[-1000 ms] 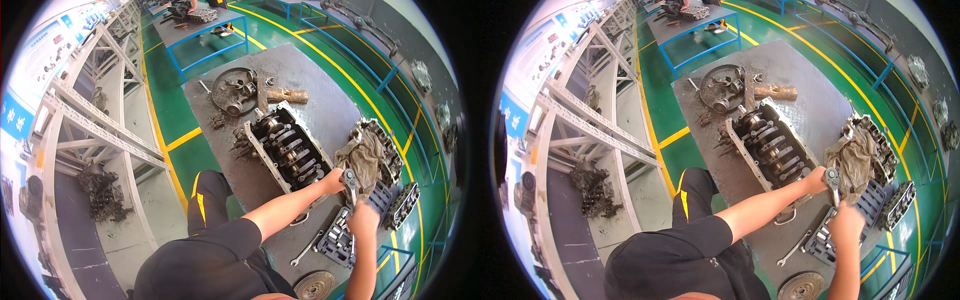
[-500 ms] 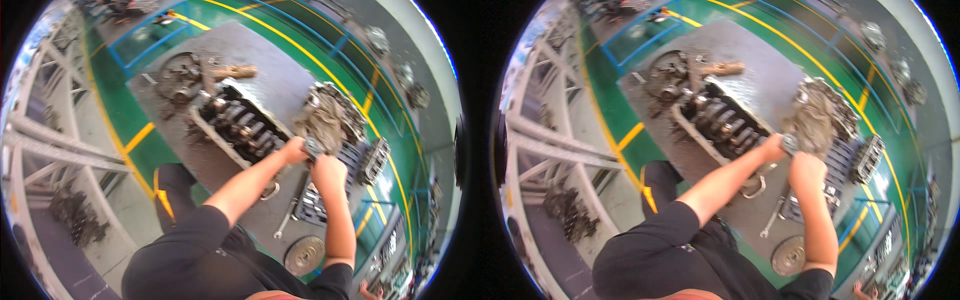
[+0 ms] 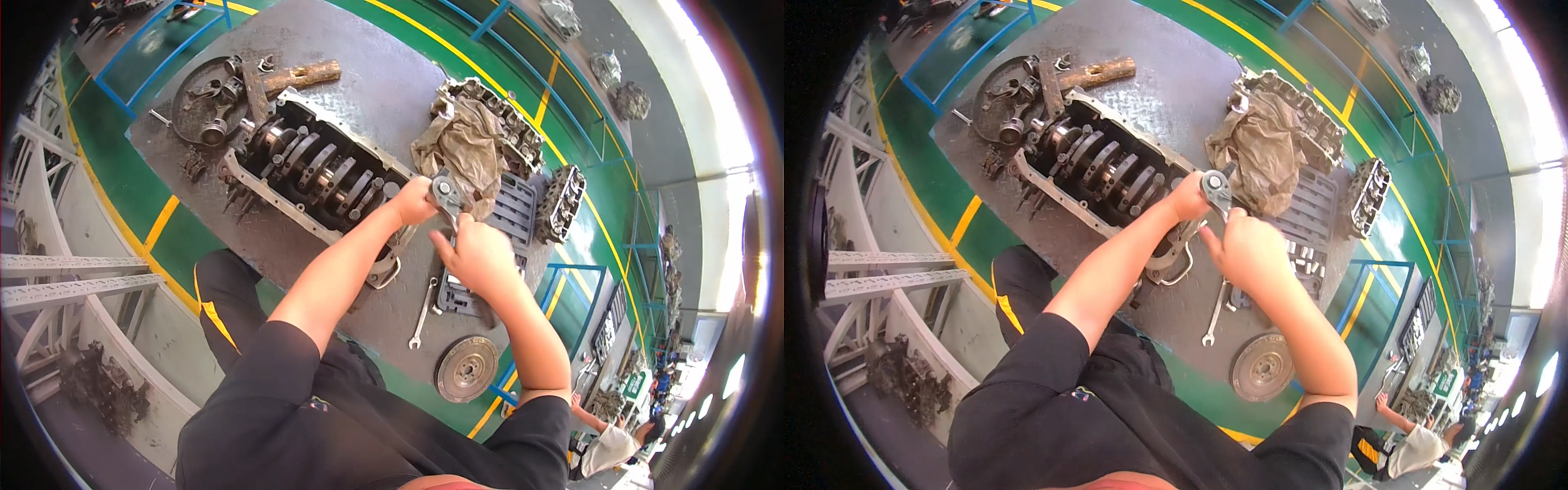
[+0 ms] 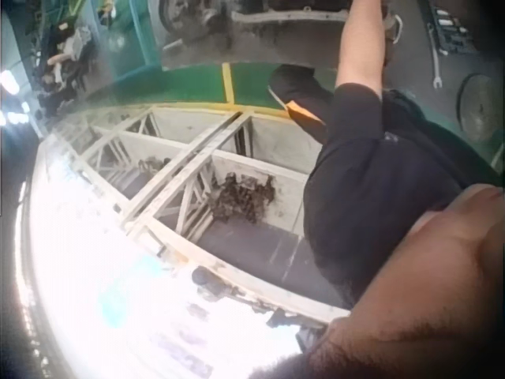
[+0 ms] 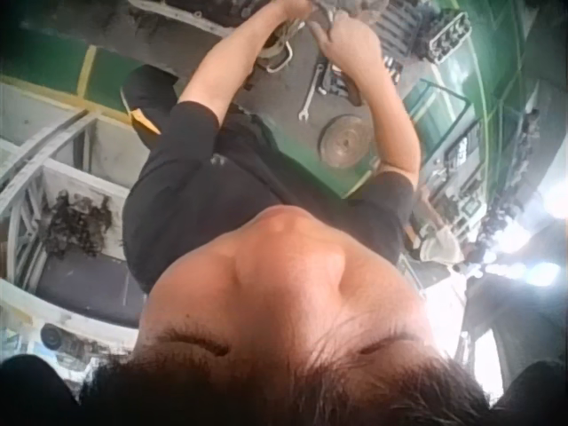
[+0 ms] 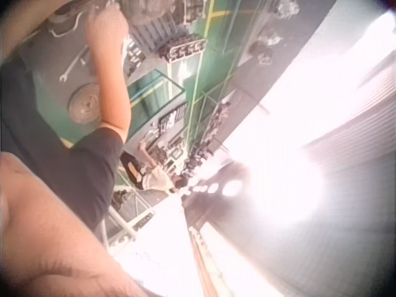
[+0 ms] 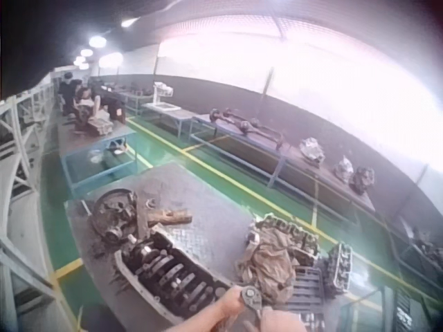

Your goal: Using a socket wrench and ratchet to tighten or loosen bolts on an engine crankshaft and bearing caps.

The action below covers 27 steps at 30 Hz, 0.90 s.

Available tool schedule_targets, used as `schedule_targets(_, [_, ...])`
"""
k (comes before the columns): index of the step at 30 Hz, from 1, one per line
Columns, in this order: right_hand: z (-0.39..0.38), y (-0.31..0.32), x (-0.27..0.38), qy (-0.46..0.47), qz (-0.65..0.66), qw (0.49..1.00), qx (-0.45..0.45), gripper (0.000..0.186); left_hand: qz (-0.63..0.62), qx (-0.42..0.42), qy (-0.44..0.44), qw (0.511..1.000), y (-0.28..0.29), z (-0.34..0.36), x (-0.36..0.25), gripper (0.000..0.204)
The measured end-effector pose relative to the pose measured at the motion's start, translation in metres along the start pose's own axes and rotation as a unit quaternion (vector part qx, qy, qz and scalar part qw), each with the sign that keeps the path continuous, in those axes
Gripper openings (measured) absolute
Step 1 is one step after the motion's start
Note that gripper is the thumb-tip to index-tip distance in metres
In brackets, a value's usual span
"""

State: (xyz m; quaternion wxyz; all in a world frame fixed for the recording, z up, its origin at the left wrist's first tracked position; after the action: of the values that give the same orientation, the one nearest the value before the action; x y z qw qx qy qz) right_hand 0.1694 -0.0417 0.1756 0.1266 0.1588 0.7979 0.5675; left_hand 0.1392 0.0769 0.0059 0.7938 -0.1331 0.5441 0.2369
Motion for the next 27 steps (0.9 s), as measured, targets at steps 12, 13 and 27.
schedule_targets(12, [0.051,0.011,-0.039,0.105,-0.073,0.989,-0.078,0.026,0.030,-0.117,0.090,0.989,-0.006,0.003,-0.040,0.014])
schedule_targets(13, [0.062,0.021,-0.040,0.088,-0.122,0.984,-0.092,0.024,0.031,-0.077,0.077,0.994,-0.003,0.005,-0.039,0.016])
schedule_targets(27, [0.052,-0.013,-0.037,0.097,-0.044,0.991,-0.083,0.011,-0.153,-0.033,0.148,0.977,0.013,-0.004,-0.012,0.006])
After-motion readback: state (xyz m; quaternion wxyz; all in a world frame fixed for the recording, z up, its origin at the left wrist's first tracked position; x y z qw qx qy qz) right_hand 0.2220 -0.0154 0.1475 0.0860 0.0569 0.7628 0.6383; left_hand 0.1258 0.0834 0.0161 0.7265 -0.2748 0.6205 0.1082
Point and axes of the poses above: each hand's wrist, its own z-axis towards the middle knuckle, its own y-axis out of the back of the hand, x = y × z, the point moved 3 cm from there along z, towards the middle knuckle, and after that the axes turned 2 degrees about z, right-handed, at the moved point
